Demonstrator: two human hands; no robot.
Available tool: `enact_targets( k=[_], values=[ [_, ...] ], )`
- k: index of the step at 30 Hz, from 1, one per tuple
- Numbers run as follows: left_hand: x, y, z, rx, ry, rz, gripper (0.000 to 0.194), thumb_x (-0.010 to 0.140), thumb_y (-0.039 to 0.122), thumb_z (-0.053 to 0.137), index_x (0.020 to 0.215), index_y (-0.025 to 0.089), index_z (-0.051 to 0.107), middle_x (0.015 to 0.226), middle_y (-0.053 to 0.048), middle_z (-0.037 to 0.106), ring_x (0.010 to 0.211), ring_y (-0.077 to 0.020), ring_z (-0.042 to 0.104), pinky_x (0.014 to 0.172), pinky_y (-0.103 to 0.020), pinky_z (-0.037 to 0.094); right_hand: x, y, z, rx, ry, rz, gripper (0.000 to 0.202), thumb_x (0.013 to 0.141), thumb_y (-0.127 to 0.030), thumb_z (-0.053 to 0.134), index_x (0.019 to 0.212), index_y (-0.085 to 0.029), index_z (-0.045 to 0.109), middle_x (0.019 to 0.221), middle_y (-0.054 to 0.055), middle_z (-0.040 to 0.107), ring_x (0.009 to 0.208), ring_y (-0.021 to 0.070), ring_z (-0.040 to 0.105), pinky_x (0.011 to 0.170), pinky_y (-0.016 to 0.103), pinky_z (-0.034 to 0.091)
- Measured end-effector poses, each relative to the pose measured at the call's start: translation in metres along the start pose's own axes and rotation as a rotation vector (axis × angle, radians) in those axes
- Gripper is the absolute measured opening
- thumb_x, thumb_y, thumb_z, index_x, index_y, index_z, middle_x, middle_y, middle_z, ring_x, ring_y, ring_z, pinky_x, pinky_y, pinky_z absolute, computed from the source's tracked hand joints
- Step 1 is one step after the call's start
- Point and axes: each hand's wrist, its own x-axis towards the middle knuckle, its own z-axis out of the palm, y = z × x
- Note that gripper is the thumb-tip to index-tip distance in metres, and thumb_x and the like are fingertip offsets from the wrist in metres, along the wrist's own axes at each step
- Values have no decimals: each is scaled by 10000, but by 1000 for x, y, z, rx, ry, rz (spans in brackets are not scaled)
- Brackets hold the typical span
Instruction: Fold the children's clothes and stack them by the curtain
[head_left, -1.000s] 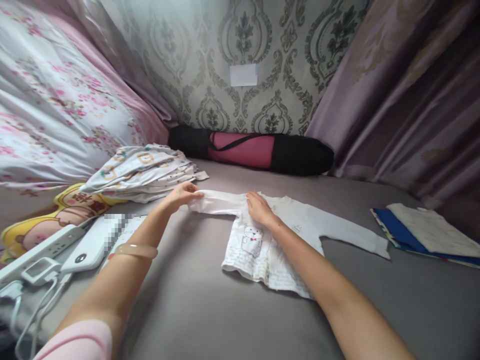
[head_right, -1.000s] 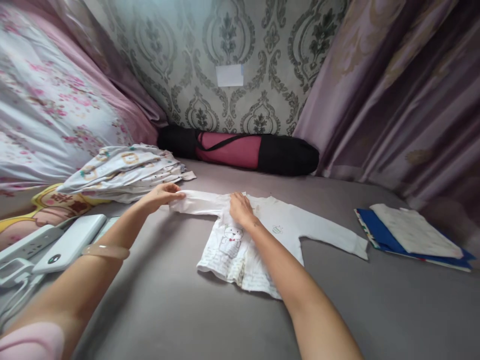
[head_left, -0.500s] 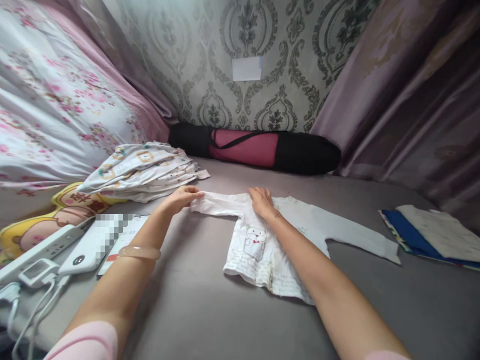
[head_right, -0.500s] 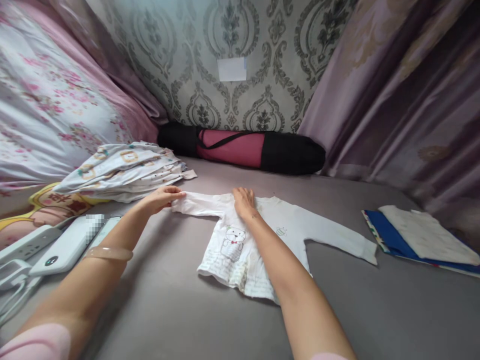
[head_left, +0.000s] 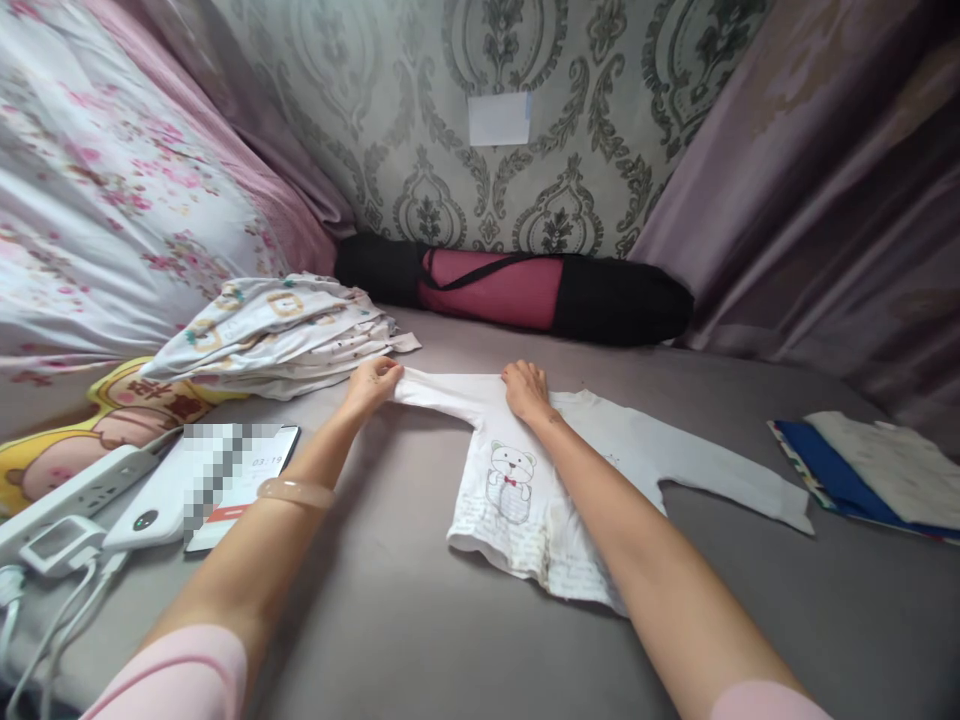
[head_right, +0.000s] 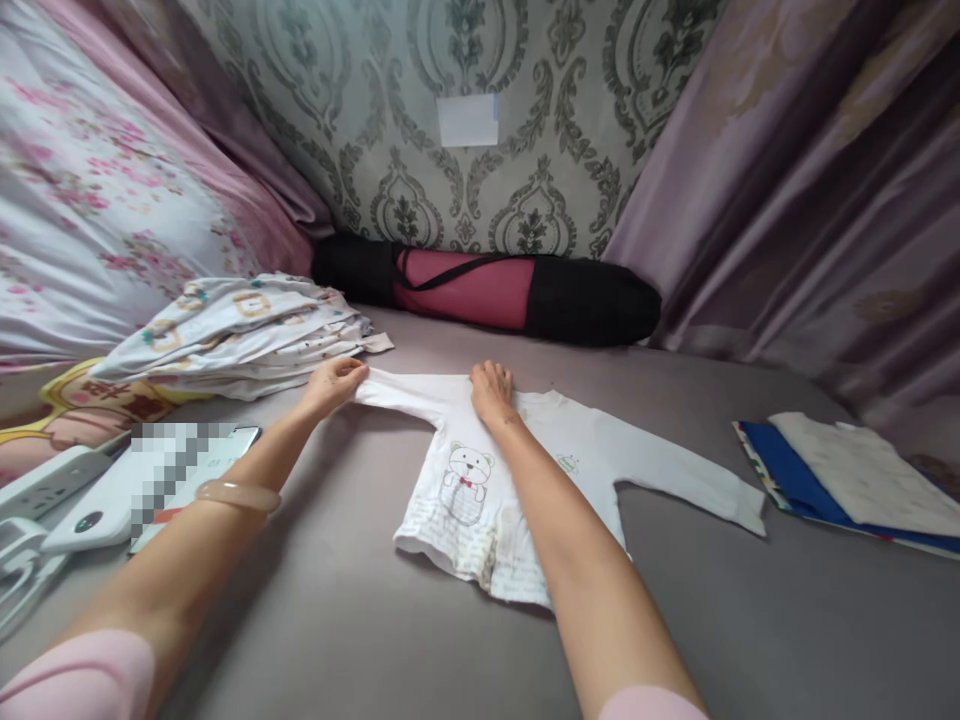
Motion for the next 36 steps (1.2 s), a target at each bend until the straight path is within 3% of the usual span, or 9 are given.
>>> enact_targets(
  k=[3, 9, 14, 17, 21, 24, 26, 30, 36],
  values=[
    [9, -4, 4, 216, 60, 146, 343, 804, 412, 516, 969, 170, 693, 885, -66, 692, 865, -218, 599, 718, -248, 388, 0, -2, 2, -22, 20, 12, 343, 996, -205, 276, 1088, -161, 603, 1143, 139, 583, 1061, 256, 466, 884, 363, 289],
    [14, -13, 6, 506, -16, 281, 363, 897, 463, 428, 1045, 221, 656, 1025, -96, 691, 965, -273, 622, 727, -277, 409, 3, 0, 8, -55, 12, -10, 305, 1009, -252, 297, 1091, -181, 582, 1124, 121, 581, 1042, 248, 455, 865, 356, 286],
    [17, -18, 13, 575, 27, 67, 471, 895, 546, 430, 1170, 190, 571, 1071, -145, 685, 1018, -303, 623, 818, -344, 456, 9, 2, 16, -47, 100, 95, 246, 987, -308, 405, 1070, -169, 590, 1117, 117, 583, 1026, 252, 468, 848, 357, 308],
    [19, -16, 15, 560, 32, -35, 492, 869, 584, 449, 1117, 186, 599, 1115, -147, 674, 1056, -305, 615, 847, -354, 470, 9, -4, 12, -120, 151, 51, 238, 975, -207, 389, 1044, -153, 611, 1120, 134, 579, 1044, 265, 463, 855, 377, 312],
    [17, -9, 16, 550, 8, -78, 491, 876, 573, 422, 1126, 186, 593, 1140, -153, 665, 1079, -317, 609, 857, -379, 474, -3, -22, -1, -132, 75, -19, 356, 938, -64, 296, 1041, -155, 624, 1096, 131, 609, 1018, 248, 500, 846, 357, 339],
    [14, -7, 17, 562, 2, -86, 457, 898, 530, 393, 1129, 185, 583, 1145, -157, 662, 1078, -320, 613, 842, -382, 476, -17, -38, -3, -39, 6, -30, 394, 946, -92, 263, 1101, -153, 620, 1157, 126, 619, 1077, 235, 511, 899, 336, 346],
    [12, -8, 18, 587, 4, -57, 430, 923, 495, 358, 1116, 181, 578, 1125, -158, 668, 1065, -316, 621, 828, -375, 477, -26, -47, 1, 36, -54, -42, 408, 973, -189, 264, 1240, -114, 563, 1316, 137, 553, 1231, 242, 439, 1002, 340, 300],
    [8, -14, 13, 667, 45, 91, 409, 967, 456, 291, 1131, 181, 546, 1068, -147, 686, 1020, -295, 644, 817, -358, 473, -34, -53, 13, 133, -161, -23, 605, 987, -383, 230, 1478, -30, 273, 1562, 135, 243, 1446, 245, 121, 1149, 387, 73],
    [15, -17, 10, 766, -4, 87, 405, 978, 455, 286, 1135, 179, 538, 1080, -145, 682, 1015, -294, 645, 822, -367, 473, -34, -53, 15, 102, -136, 42, 608, 965, -465, 264, 1495, -169, 299, 1588, 114, 162, 1454, 291, 76, 1143, 445, -5]
  ],
)
